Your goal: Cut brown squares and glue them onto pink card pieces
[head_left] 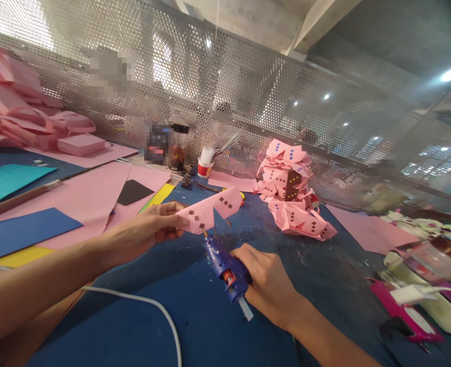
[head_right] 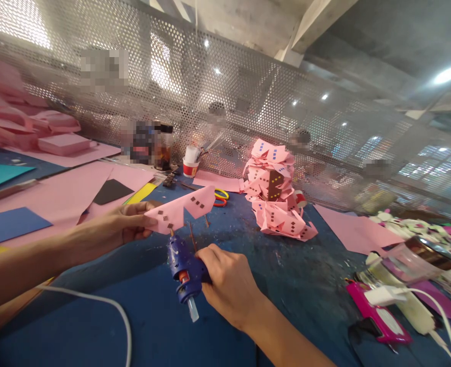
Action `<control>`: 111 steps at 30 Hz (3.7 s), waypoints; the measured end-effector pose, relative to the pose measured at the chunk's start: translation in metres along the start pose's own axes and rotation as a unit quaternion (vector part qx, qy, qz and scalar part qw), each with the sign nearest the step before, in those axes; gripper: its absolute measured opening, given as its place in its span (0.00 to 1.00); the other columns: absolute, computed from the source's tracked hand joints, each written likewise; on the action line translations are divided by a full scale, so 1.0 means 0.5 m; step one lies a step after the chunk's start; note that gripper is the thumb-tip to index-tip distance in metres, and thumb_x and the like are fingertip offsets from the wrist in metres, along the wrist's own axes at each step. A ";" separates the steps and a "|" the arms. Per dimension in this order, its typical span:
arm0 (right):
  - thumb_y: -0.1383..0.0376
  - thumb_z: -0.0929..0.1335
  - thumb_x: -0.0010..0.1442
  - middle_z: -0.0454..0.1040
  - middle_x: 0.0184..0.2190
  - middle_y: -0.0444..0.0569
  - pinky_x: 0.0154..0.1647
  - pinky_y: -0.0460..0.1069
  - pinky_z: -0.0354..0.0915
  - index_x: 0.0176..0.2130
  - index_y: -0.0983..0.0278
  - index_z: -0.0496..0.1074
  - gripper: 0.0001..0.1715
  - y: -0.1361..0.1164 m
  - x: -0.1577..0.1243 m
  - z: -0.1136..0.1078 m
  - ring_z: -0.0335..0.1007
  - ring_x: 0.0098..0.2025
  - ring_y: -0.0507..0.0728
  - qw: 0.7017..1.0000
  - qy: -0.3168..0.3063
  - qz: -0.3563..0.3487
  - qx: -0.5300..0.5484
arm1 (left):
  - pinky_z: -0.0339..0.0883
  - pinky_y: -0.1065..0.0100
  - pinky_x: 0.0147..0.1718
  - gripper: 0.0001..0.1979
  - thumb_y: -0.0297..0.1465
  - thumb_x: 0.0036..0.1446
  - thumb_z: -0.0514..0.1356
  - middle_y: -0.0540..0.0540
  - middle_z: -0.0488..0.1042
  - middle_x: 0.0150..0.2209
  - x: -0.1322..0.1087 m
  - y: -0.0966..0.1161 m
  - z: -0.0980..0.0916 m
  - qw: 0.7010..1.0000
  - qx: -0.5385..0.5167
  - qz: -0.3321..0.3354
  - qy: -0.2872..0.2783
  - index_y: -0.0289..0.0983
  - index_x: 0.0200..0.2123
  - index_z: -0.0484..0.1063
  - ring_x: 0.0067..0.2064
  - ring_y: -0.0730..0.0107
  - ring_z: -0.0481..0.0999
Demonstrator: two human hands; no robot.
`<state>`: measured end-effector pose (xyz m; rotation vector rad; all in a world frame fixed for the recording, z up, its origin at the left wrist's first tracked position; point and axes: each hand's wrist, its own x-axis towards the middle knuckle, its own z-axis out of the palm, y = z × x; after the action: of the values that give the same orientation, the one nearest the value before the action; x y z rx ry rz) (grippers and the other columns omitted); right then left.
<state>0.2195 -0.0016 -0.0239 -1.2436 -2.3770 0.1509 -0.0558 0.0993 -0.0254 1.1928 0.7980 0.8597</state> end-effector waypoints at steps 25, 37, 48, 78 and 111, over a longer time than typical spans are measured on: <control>0.72 0.65 0.60 0.74 0.37 0.44 0.36 0.47 0.60 0.43 0.61 0.68 0.10 -0.004 0.003 -0.002 0.72 0.34 0.54 1.000 0.008 0.002 -0.006 | 0.63 0.74 0.30 0.10 0.33 0.52 0.70 0.50 0.70 0.31 0.000 0.002 -0.001 0.999 0.029 0.009 0.009 0.38 0.34 0.73 0.31 0.75 0.67; 0.70 0.67 0.62 0.73 0.37 0.44 0.36 0.47 0.58 0.43 0.61 0.67 0.09 -0.005 0.000 -0.003 0.70 0.35 0.54 1.000 -0.006 0.006 -0.001 | 0.65 0.76 0.31 0.09 0.32 0.54 0.69 0.50 0.70 0.31 0.005 -0.001 -0.004 1.000 0.013 0.006 -0.006 0.38 0.34 0.73 0.32 0.76 0.67; 0.72 0.66 0.60 0.73 0.37 0.44 0.35 0.47 0.59 0.44 0.61 0.67 0.12 -0.005 0.002 -0.001 0.70 0.34 0.54 1.000 0.012 -0.004 -0.004 | 0.65 0.77 0.31 0.09 0.33 0.55 0.69 0.51 0.70 0.32 0.001 0.002 0.001 1.000 0.020 0.009 -0.007 0.37 0.36 0.72 0.32 0.77 0.67; 0.71 0.67 0.60 0.73 0.37 0.45 0.35 0.47 0.59 0.43 0.62 0.68 0.10 -0.003 0.000 0.003 0.70 0.34 0.54 1.000 -0.003 -0.010 -0.006 | 0.64 0.76 0.30 0.10 0.32 0.53 0.70 0.51 0.71 0.32 0.004 -0.001 0.003 1.000 0.025 0.018 -0.003 0.37 0.36 0.73 0.30 0.77 0.68; 0.70 0.66 0.62 0.73 0.39 0.45 0.37 0.48 0.60 0.45 0.60 0.66 0.10 0.000 -0.003 0.008 0.71 0.36 0.55 1.000 -0.010 -0.015 -0.005 | 0.63 0.75 0.31 0.10 0.32 0.54 0.68 0.51 0.72 0.33 -0.002 0.001 0.005 0.999 0.032 0.016 -0.020 0.38 0.39 0.73 0.31 0.76 0.68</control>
<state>0.2186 -0.0024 -0.0280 -1.2169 -2.4142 0.1416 -0.0541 0.0975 -0.0243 1.2779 0.7796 0.8391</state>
